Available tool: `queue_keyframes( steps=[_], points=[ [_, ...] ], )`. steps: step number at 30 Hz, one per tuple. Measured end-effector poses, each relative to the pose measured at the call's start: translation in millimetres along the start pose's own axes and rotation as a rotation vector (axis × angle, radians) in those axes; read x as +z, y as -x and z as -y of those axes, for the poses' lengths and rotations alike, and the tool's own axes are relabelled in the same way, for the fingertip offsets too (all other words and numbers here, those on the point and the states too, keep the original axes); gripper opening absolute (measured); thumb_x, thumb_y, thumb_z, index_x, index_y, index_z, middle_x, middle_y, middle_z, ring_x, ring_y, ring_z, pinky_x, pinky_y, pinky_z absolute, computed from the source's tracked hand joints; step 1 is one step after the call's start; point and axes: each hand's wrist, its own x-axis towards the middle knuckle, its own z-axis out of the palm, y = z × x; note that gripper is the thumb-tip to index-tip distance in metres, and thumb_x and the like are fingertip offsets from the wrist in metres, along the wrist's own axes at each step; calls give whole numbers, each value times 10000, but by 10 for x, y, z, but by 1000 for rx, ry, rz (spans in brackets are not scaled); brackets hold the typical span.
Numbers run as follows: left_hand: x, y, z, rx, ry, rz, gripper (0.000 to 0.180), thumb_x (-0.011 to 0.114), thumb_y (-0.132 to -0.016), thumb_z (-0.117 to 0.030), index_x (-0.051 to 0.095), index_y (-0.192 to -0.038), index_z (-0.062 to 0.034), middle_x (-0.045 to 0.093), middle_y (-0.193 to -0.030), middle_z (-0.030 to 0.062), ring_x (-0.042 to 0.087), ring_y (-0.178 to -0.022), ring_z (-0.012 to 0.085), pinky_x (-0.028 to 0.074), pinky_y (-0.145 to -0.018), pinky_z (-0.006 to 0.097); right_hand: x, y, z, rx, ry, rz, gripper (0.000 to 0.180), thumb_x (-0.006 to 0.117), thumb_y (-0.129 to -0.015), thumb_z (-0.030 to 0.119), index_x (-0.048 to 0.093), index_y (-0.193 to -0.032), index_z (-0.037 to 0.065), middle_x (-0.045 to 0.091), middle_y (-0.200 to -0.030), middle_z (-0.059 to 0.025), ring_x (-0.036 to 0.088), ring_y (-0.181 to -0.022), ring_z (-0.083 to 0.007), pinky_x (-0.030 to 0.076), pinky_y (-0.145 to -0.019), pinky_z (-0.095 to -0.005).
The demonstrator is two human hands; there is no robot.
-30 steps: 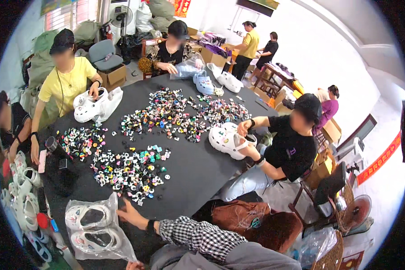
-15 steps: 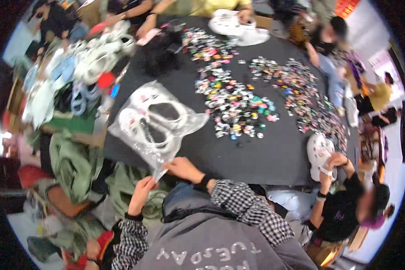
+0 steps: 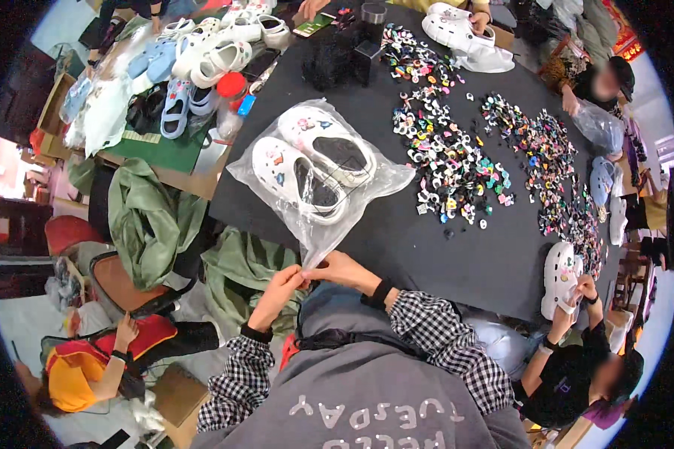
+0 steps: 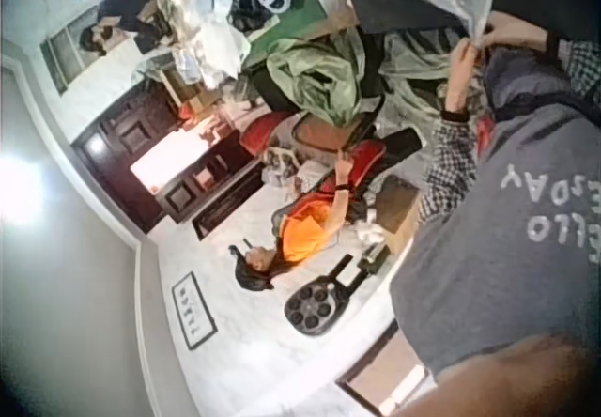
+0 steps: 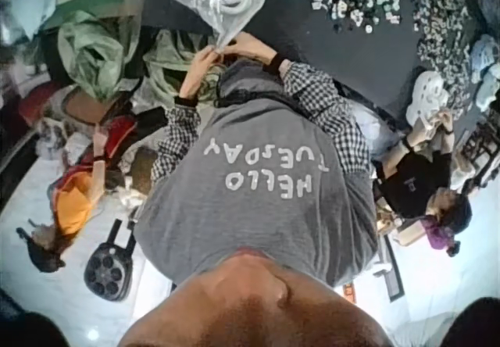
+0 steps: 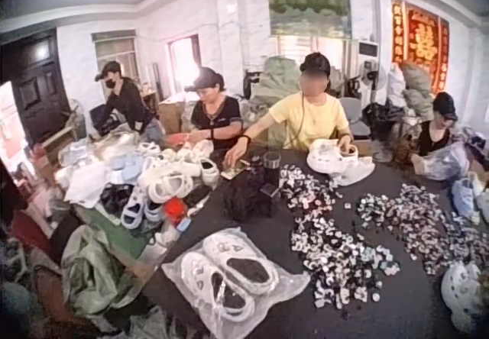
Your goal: Adding decorative charms to plastic clogs in a workshop environment.
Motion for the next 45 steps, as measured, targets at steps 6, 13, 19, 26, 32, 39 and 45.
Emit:
queue_keyframes(
  steps=[6,13,19,26,32,39,45],
  points=[
    [-45,54,-30,0,-87,-104,171,516,-884,-132,525,-764,-10,521,-716,-2,472,-697,80,374,-644,228,-53,4,117,115,159,-72,272,695,-817,270,682,-840,-1,643,-740,-20,560,-661,-78,433,-587,-226],
    [-255,-54,109,-20,-170,-89,218,505,-867,-134,500,-680,-23,498,-665,-6,460,-668,80,362,-657,237,-771,47,17,25,-16,-518,301,702,-784,306,658,-756,9,602,-672,-8,524,-599,-76,403,-538,-233],
    [-406,-154,151,25,-132,-111,175,502,-846,-118,482,-701,-21,471,-655,-13,417,-634,65,308,-585,235,-1407,80,162,-111,-147,-733,279,738,-767,271,627,-703,24,578,-623,-5,501,-541,-68,388,-497,-223],
    [-424,-131,123,40,-167,-116,192,506,-849,-141,492,-695,-28,484,-661,-15,428,-649,70,321,-614,230,-1766,168,247,-178,-141,-851,249,701,-809,246,623,-745,18,574,-623,-3,508,-548,-65,396,-496,-232],
    [-362,-93,66,18,-204,-65,177,492,-877,-151,487,-743,-35,507,-726,2,472,-719,93,375,-695,237,-1818,211,278,-184,-139,-814,248,654,-852,244,591,-743,31,562,-668,7,495,-554,-74,362,-504,-224],
    [-213,-262,47,241,-213,-401,334,588,-871,-100,495,-1176,-1,540,-1073,85,531,-977,169,439,-836,280,-1460,279,220,-39,-415,-644,340,623,-886,335,520,-998,32,589,-887,-38,585,-769,-121,522,-695,-279],
    [282,-587,-596,558,-794,-516,612,683,-747,-126,442,-1305,-56,368,-1338,191,345,-1248,352,296,-1043,430,-1046,124,113,9,-313,-400,286,614,-882,263,593,-1035,22,624,-929,-37,591,-779,-117,498,-688,-264]
  ],
)
